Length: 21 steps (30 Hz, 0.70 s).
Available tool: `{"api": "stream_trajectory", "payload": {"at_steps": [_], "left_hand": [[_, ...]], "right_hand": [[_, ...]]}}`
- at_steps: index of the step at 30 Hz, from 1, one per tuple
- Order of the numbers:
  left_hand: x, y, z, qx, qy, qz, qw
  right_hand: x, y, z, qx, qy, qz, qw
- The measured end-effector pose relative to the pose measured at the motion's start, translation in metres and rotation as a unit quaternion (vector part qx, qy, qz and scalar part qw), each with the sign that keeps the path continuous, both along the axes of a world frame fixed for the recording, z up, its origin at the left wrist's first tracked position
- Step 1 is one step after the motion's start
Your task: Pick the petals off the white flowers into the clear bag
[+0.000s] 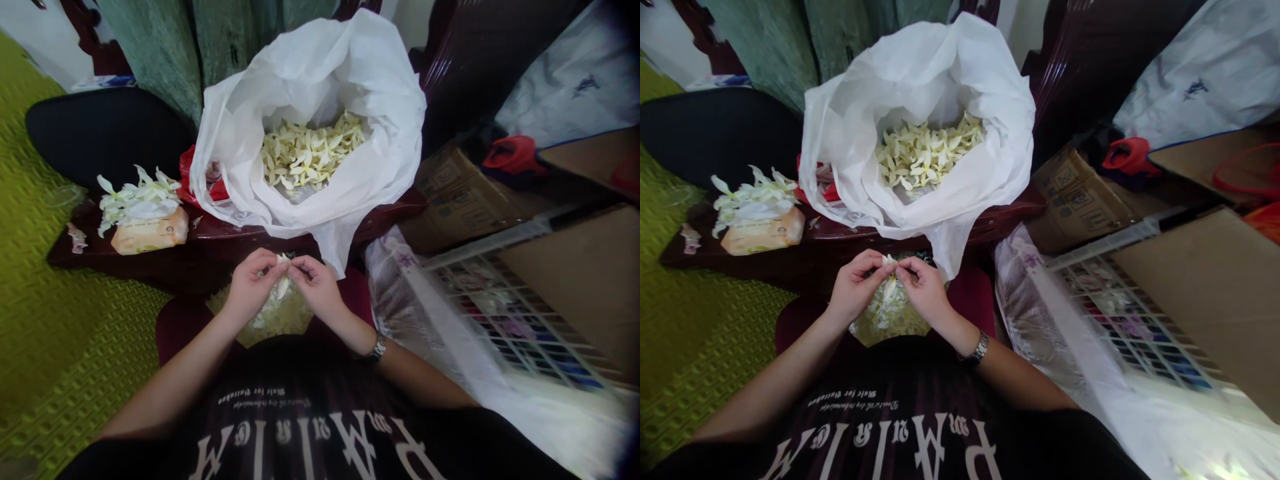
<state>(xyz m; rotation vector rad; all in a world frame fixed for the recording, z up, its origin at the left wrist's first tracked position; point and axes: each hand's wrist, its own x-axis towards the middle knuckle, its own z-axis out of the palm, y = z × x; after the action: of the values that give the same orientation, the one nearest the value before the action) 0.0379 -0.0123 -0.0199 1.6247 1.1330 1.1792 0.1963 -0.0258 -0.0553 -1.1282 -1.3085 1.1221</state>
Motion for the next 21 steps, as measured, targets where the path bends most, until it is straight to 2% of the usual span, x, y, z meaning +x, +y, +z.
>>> {"api": "stream_trajectory", "payload": {"at_steps": [5,10,14,18,21], "left_hand": [[0.000,0.000,-0.005,0.014,0.010,0.032,0.999],[-0.010,0.004,-0.012,-0.043,-0.051,0.067,0.996],[-0.023,0.008,-0.019,-0.081,-0.132,0.127,0.980],[-0.025,0.008,-0.022,-0.055,-0.171,0.169,0.969],[-0.028,0.011,-0.020,-0.013,-0.200,0.239,0.950]], "right_hand": [[-0.004,-0.003,-0.005,-0.005,0.012,-0.019,1.000],[-0.002,0.005,-0.003,-0.041,0.089,-0.052,0.994],[0.001,0.012,-0.001,-0.062,0.200,-0.094,0.973],[-0.001,0.015,0.001,-0.050,0.296,-0.111,0.947],[0.003,0.020,0.004,-0.036,0.351,-0.134,0.926]]}}
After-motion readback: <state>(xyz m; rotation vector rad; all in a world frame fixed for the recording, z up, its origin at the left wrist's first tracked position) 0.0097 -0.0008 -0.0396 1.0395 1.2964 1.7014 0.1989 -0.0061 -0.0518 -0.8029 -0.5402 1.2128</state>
